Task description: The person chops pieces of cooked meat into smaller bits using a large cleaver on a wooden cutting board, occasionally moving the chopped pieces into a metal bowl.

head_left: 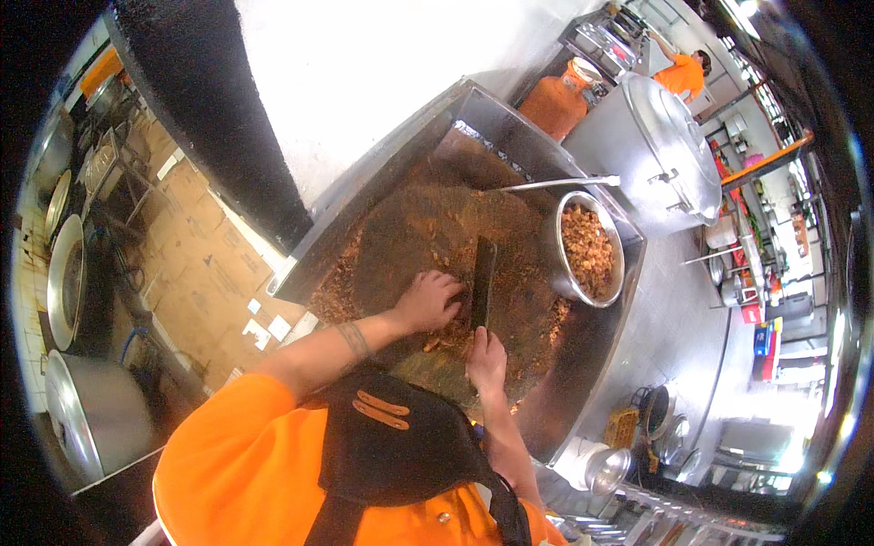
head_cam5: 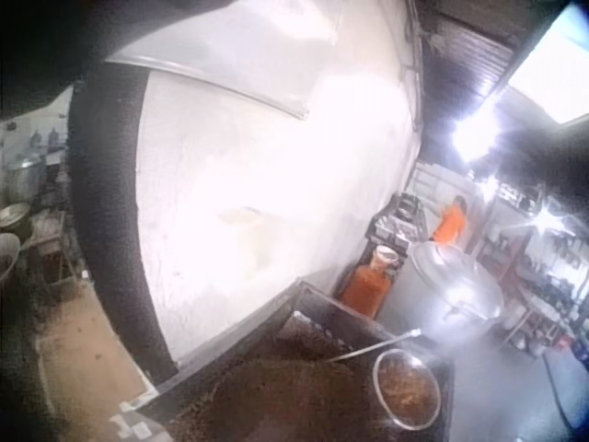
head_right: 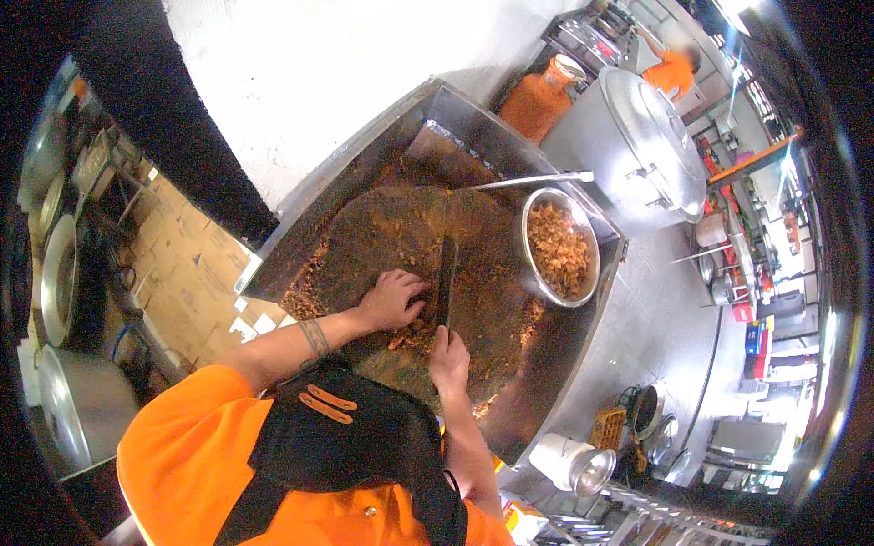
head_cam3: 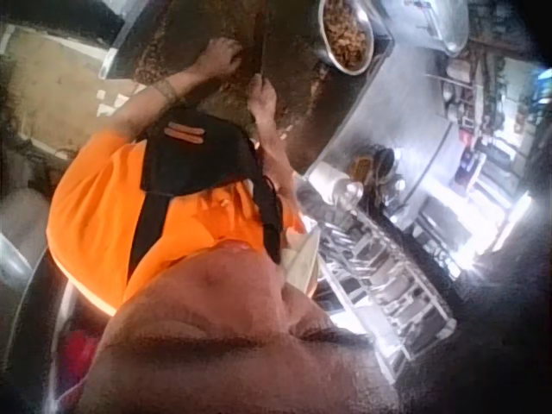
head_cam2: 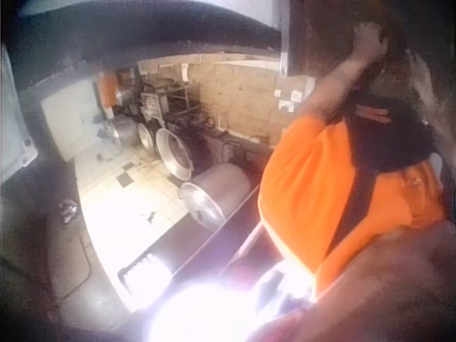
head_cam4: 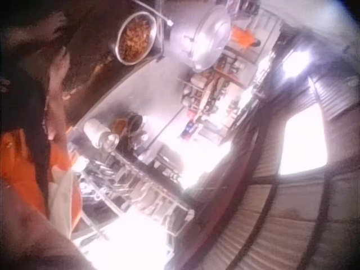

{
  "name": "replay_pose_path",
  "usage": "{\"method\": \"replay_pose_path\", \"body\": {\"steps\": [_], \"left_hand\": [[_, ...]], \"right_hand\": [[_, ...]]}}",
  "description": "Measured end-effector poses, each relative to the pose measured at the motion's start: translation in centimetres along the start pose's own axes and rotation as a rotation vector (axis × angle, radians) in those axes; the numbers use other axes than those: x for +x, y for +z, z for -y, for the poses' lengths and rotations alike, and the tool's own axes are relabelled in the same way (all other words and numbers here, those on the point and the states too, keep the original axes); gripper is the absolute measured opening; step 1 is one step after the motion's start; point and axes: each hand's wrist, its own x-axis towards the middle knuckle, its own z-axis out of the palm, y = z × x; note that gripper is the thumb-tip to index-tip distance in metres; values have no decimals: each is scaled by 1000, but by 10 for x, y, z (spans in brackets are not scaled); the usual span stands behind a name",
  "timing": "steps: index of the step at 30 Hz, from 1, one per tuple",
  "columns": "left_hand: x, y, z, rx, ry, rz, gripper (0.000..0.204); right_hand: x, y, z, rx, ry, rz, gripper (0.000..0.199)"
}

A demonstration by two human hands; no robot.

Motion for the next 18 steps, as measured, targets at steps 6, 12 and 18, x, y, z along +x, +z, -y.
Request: {"method": "replay_pose_path", "body": {"steps": [6, 12, 18], "left_hand": [[-7, 3, 2, -40, 37, -106, 38], [-3, 10, 9, -9, 92, -83, 31], [-9, 18, 20, -146, 105, -160, 30]], "right_hand": [[-23, -25, 56, -3, -151, -67, 51], [0, 3, -13, -90, -14, 6, 51], [-21, -26, 57, 78, -78, 0, 50]]}}
